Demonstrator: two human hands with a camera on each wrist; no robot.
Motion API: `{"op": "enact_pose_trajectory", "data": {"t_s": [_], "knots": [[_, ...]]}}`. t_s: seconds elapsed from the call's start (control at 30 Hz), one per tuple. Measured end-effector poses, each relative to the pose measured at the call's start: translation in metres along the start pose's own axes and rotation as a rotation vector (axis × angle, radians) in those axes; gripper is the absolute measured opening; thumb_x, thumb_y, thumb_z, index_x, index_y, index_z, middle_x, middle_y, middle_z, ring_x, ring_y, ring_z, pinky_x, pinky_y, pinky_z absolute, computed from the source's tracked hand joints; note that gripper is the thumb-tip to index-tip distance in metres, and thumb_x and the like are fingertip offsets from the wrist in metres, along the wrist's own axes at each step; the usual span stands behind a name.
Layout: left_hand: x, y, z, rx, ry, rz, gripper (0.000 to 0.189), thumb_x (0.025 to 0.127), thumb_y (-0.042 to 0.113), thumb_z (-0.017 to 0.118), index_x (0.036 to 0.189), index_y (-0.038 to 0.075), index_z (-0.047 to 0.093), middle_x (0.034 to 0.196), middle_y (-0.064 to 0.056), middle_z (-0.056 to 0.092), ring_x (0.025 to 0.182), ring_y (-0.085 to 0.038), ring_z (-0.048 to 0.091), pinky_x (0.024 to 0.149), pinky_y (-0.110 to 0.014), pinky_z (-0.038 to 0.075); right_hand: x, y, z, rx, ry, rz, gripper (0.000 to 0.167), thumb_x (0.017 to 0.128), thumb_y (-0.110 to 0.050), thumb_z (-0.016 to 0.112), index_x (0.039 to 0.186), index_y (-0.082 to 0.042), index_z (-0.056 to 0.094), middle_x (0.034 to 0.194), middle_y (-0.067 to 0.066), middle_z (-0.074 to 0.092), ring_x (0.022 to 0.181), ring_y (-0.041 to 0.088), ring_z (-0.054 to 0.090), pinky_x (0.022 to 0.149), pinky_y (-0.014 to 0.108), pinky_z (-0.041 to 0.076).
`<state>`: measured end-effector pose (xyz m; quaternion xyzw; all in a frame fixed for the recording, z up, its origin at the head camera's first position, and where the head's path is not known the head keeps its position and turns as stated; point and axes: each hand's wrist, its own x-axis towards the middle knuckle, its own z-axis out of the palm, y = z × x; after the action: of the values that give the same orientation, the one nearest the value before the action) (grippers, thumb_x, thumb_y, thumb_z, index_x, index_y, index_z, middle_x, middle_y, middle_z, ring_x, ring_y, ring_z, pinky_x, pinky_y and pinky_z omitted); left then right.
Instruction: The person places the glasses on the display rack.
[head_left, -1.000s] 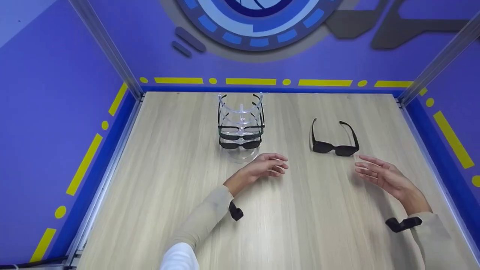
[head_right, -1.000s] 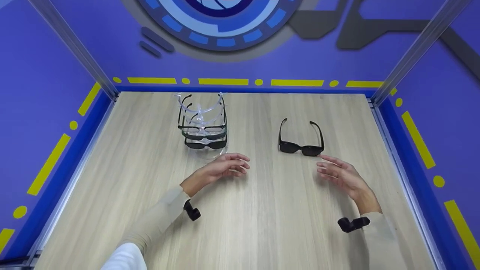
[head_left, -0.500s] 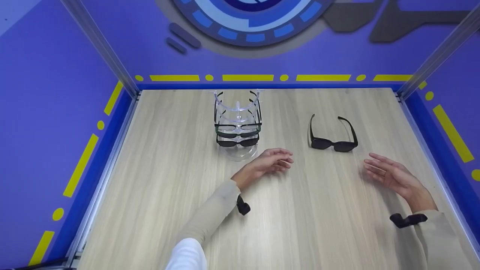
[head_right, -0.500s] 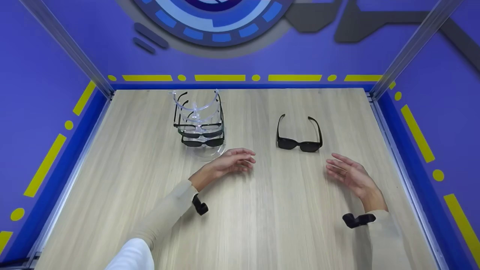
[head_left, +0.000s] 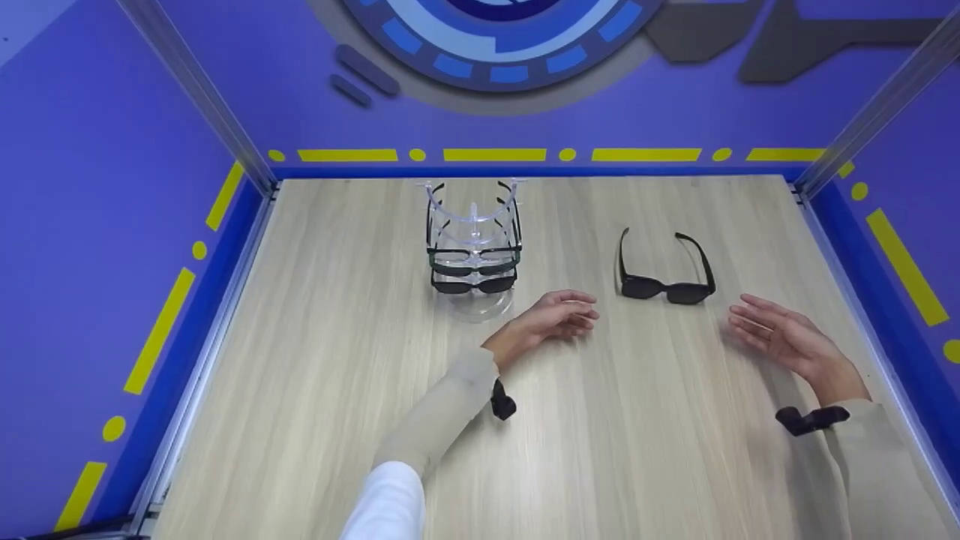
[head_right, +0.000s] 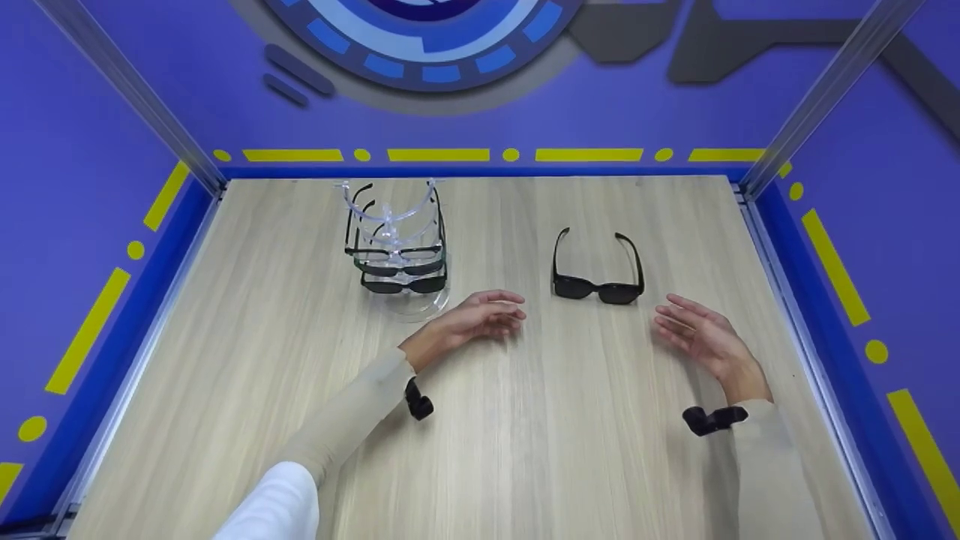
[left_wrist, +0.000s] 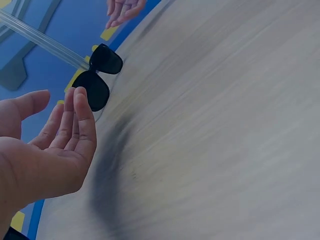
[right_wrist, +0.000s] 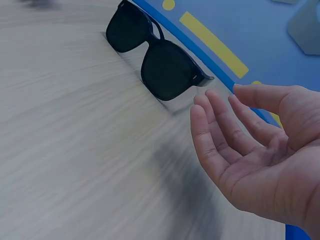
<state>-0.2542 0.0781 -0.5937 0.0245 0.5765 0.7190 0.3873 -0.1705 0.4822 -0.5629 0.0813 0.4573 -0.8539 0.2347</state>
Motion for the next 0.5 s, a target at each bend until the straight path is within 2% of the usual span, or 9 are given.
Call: {"op": "enact_pose_trajectory", "data": {"t_s": [0.07, 0.17, 0.3, 0.4, 0.5], "knots": [[0.005, 0.0, 0.002, -0.008, 0.012, 0.005, 0.039, 0.1, 0.008, 0.062, 0.137, -0.002, 0.057, 0.095, -0.002, 0.074, 0.077, -0.008, 0.068, 0.07, -0.02, 0.057, 0.002, -0.003, -0.001, 0.008, 0.008, -0.004, 0.044, 0.11, 0.0, 0.033, 0.119, -0.015, 0.073, 0.117, 0.006, 0.076, 0.11, 0.019, 0.073, 0.096, 0.03, 0.06], [0.011, 0.0, 0.005, -0.018, 0.035, 0.011, 0.041, 0.1, 0.008, 0.062, 0.139, 0.0, 0.056, 0.11, -0.012, 0.075, 0.078, -0.009, 0.068, 0.071, -0.021, 0.057, 0.004, -0.007, -0.001, 0.014, 0.019, -0.003, 0.044, 0.11, 0.0, 0.032, 0.117, -0.014, 0.074, 0.115, 0.007, 0.076, 0.109, 0.019, 0.073, 0.096, 0.031, 0.06], [0.017, 0.003, 0.008, -0.027, 0.065, 0.019, 0.044, 0.099, 0.007, 0.063, 0.142, 0.002, 0.054, 0.129, -0.025, 0.068, 0.075, -0.01, 0.066, 0.071, -0.023, 0.056, 0.007, -0.012, 0.002, 0.006, 0.048, 0.01, 0.044, 0.11, -0.001, 0.034, 0.114, -0.015, 0.075, 0.114, 0.006, 0.077, 0.108, 0.018, 0.074, 0.094, 0.03, 0.06], [0.021, 0.005, 0.01, -0.029, 0.075, 0.03, 0.047, 0.099, 0.005, 0.062, 0.144, 0.001, 0.051, 0.121, -0.024, 0.07, 0.073, -0.011, 0.065, 0.07, -0.024, 0.055, 0.01, -0.014, 0.004, -0.011, 0.059, 0.015, 0.043, 0.11, -0.002, 0.035, 0.114, -0.016, 0.075, 0.114, 0.006, 0.077, 0.107, 0.018, 0.074, 0.094, 0.029, 0.06], [0.025, 0.007, 0.011, -0.021, 0.077, 0.035, 0.048, 0.099, 0.005, 0.063, 0.145, 0.002, 0.05, 0.111, -0.017, 0.072, 0.072, -0.011, 0.064, 0.071, -0.026, 0.056, 0.011, -0.017, 0.006, -0.02, 0.05, 0.013, 0.042, 0.11, -0.003, 0.035, 0.115, -0.017, 0.074, 0.116, 0.005, 0.077, 0.109, 0.017, 0.073, 0.095, 0.028, 0.06]]}}
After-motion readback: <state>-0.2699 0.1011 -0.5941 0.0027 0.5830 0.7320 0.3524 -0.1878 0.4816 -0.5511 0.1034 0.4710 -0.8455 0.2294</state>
